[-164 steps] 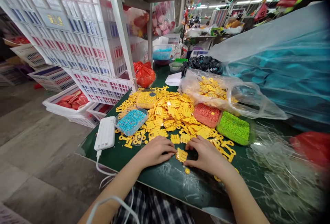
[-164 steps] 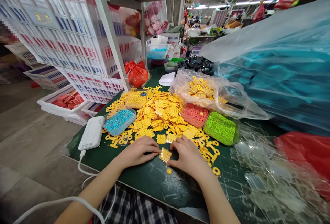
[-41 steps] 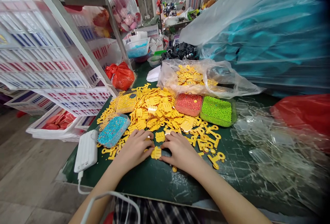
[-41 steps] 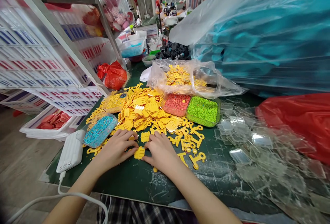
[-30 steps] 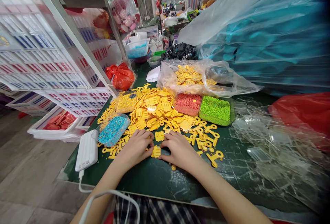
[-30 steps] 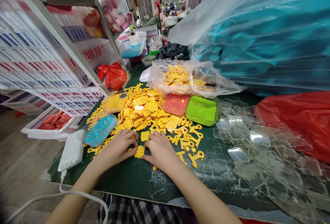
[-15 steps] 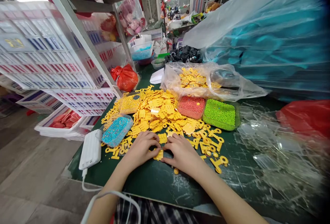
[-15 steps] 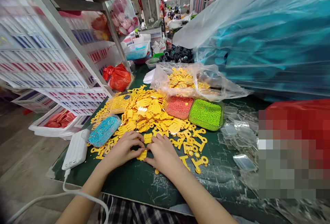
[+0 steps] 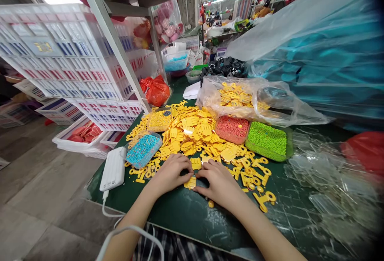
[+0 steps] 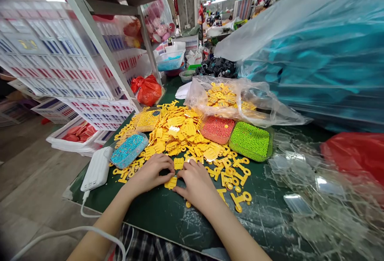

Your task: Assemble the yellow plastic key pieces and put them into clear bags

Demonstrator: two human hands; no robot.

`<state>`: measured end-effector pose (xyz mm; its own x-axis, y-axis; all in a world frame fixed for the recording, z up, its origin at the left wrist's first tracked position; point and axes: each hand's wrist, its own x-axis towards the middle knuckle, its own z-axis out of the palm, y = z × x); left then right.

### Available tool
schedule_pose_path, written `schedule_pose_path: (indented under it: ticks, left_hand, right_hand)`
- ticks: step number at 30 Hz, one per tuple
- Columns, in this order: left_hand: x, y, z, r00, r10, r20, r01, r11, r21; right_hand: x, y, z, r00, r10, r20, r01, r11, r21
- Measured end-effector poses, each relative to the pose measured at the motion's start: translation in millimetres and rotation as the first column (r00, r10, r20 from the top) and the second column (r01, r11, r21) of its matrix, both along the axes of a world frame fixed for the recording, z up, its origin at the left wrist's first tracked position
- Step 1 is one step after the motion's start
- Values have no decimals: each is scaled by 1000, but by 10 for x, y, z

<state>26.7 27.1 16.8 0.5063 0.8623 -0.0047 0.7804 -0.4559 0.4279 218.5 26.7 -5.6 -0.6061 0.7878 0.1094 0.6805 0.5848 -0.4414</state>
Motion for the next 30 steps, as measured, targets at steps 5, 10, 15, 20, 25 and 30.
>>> schedule_pose_path:
  ticks: [5,10,15,20,25,30]
  left_hand:
    - [-43,2,-7,999,-41,23,42,999,-21]
    - [-86,12,27,998,-63,4,63,998,-13]
    - [-51,-21,62,997,-74,-39,74,997,21]
    - [-82,-74,121,997,-42,-65,53,982,179]
    - [-507,308,408,966,234,107,-257,859,443]
    - [-980,1090,716,841,513,-171,-470,849,241]
  right_hand:
    - [-5,4,-16,1000,0,3,0,1000,30]
    - [-11,2,-7,1000,-5,10,4,999,36]
    - [-2,-3,-19,1000,0,-16,1,999,54]
    - [2,-10,-29,999,-2,-33,3,999,43]
    - [6,-4,-67,998,3,-66,0,999,53]
    - [17,3,-97,995,15,-99,-5,995,95]
